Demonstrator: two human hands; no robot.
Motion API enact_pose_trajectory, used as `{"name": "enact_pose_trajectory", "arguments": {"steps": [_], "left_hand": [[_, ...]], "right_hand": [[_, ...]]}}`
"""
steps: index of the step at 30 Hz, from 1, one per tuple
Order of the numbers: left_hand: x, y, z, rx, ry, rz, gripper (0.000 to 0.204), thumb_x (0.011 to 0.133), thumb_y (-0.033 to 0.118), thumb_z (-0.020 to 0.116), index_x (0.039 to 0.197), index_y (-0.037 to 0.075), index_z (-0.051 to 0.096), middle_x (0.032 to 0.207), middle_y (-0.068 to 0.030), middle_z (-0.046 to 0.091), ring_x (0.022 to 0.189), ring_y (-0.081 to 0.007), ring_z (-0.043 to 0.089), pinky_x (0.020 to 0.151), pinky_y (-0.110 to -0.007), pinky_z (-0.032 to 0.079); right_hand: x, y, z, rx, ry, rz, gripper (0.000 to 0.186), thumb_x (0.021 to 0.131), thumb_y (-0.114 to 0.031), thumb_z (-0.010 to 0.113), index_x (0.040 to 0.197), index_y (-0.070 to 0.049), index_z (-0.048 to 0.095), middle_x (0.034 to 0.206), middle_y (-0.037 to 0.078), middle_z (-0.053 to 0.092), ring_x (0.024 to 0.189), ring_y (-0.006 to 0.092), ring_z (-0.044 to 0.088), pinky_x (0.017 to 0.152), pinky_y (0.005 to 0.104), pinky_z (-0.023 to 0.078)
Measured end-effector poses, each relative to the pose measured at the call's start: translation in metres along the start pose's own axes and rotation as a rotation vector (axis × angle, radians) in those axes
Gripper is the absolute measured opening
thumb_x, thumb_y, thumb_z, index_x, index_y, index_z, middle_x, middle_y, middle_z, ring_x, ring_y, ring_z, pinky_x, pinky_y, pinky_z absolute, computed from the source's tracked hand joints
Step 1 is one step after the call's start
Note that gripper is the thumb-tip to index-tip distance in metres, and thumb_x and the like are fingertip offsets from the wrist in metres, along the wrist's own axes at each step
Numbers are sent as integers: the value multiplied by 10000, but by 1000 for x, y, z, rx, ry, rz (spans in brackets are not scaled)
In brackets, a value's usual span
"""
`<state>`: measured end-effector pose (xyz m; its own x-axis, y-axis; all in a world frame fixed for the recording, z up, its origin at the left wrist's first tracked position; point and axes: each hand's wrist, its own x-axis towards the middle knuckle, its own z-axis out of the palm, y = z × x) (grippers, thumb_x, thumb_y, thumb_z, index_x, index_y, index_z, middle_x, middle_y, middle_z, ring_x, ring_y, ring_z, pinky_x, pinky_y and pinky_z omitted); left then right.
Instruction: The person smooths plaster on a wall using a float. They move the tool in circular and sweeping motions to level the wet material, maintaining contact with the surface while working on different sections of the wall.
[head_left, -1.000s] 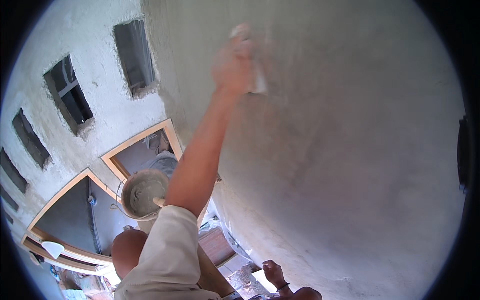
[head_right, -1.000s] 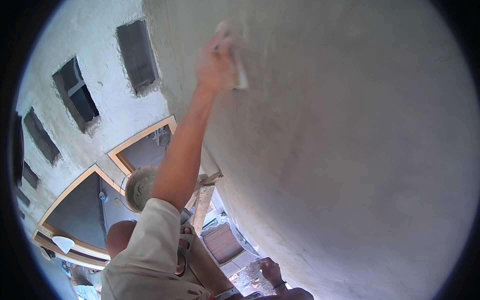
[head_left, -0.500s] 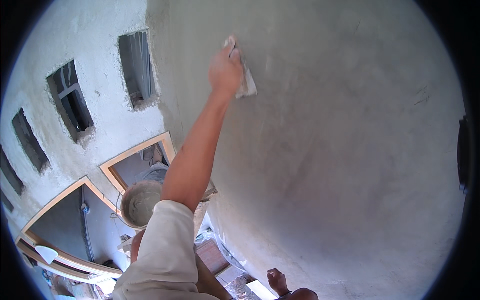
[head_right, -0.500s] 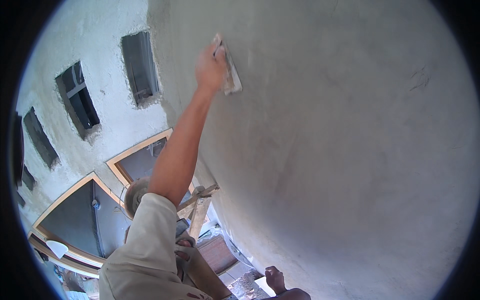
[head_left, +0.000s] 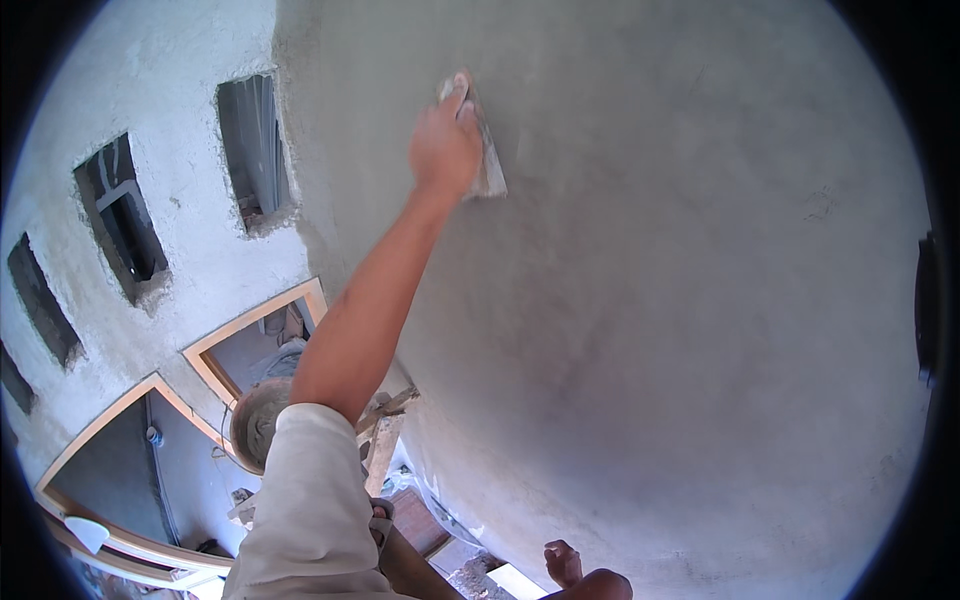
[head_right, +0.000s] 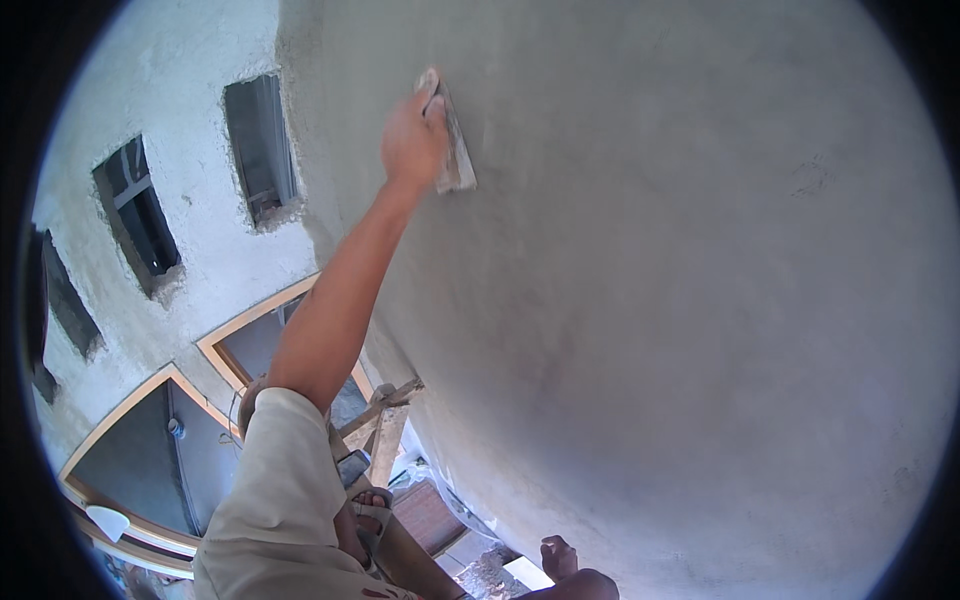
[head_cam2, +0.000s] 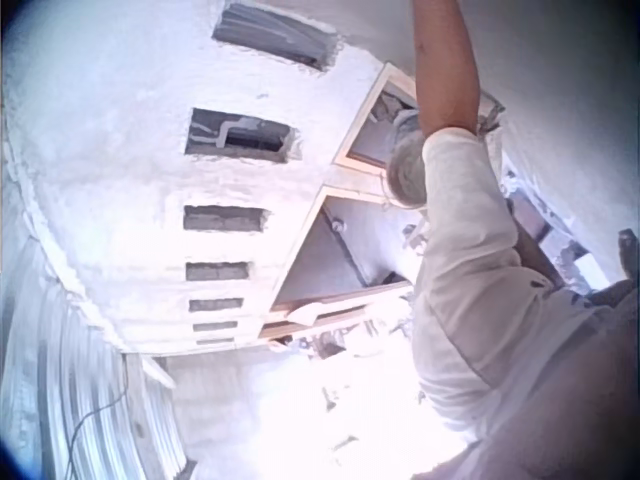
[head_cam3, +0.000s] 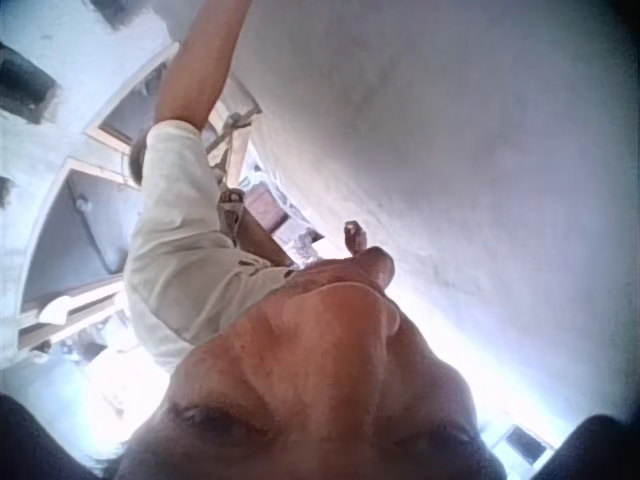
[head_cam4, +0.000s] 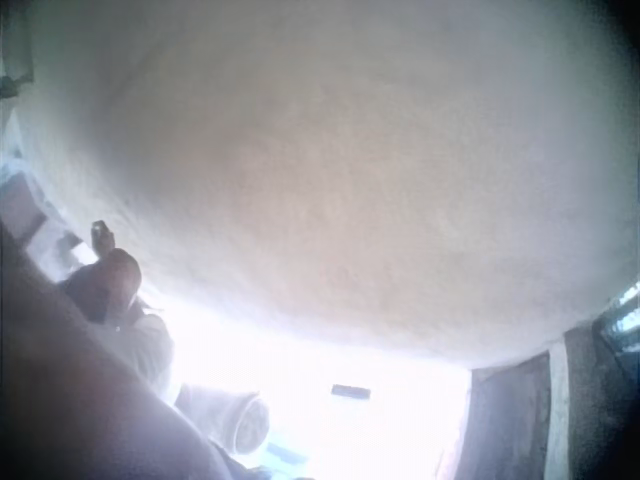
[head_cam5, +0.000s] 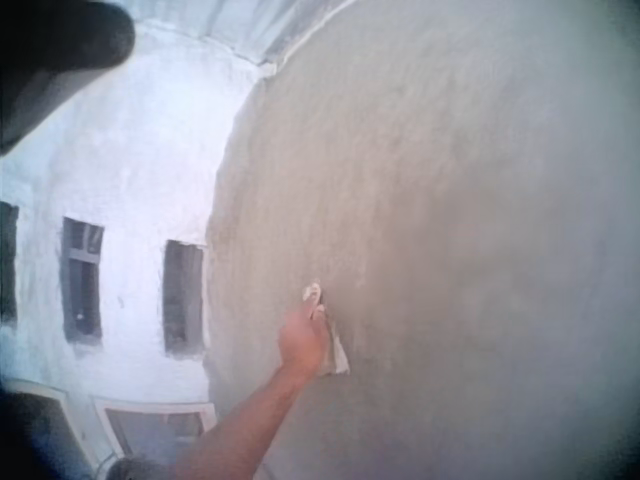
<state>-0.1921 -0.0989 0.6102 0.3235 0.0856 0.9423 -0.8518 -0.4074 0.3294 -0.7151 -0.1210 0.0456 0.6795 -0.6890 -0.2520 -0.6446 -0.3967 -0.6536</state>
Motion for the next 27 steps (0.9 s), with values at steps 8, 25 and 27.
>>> {"name": "enact_pose_trajectory", "arguments": {"steps": [8,25,27], "left_hand": [[-33,144,-54,-308,-240,323,370,983,354,487,1320,249,598,908,-172,634,758,-364,617,689,-483,505],[-35,217,-62,-379,-199,250,495,941,136,560,1410,286,515,1170,-146,595,983,-345,625,838,-429,515],[-19,257,-72,-403,-109,437,480,923,108,561,1384,242,542,1131,-165,597,942,-347,634,752,-436,538]], "right_hand": [[-3,3,-8,45,101,102,186,901,-114,575,1041,-40,673,853,161,715,773,214,701,669,341,549],[-38,3,-17,142,251,212,181,912,-88,562,1055,-23,651,837,138,695,732,193,672,638,317,536],[-42,0,-10,155,260,202,180,913,-84,560,1056,-21,649,835,135,692,727,191,669,635,315,535]]}}
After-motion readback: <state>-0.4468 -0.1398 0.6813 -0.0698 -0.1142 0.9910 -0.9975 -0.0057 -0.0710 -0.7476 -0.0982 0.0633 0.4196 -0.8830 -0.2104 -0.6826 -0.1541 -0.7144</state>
